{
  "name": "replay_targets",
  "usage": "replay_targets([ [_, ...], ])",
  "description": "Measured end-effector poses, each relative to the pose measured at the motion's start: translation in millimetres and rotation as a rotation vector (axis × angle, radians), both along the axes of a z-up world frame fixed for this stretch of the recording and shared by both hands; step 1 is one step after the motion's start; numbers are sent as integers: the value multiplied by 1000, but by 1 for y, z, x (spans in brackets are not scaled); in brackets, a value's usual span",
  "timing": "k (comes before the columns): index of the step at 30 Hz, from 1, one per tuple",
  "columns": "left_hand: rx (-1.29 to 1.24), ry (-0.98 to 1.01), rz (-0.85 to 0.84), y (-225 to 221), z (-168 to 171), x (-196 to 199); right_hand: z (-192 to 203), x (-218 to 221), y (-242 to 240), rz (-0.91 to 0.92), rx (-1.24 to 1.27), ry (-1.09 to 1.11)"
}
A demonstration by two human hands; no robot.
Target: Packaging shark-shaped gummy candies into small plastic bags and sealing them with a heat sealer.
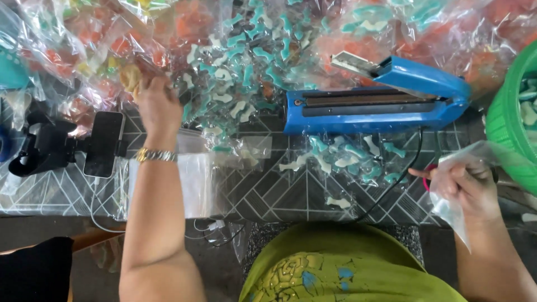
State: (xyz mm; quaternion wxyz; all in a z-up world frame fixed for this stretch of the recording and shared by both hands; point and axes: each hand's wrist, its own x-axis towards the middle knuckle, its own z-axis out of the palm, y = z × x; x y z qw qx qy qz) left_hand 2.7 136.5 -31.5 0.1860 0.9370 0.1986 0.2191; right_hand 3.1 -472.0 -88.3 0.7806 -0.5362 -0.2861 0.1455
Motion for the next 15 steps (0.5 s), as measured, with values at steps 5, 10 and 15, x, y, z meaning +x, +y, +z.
replay_targets([
  [5,257,204,17,3,-52,31,2,3,-1,-18,-73,-24],
  [10,106,248,17,-8,-22,26,-15,5,-11,-52,-28,37],
  [15,149,118,-115,10,-38,25,-18,3,-12,-80,-57,55],
])
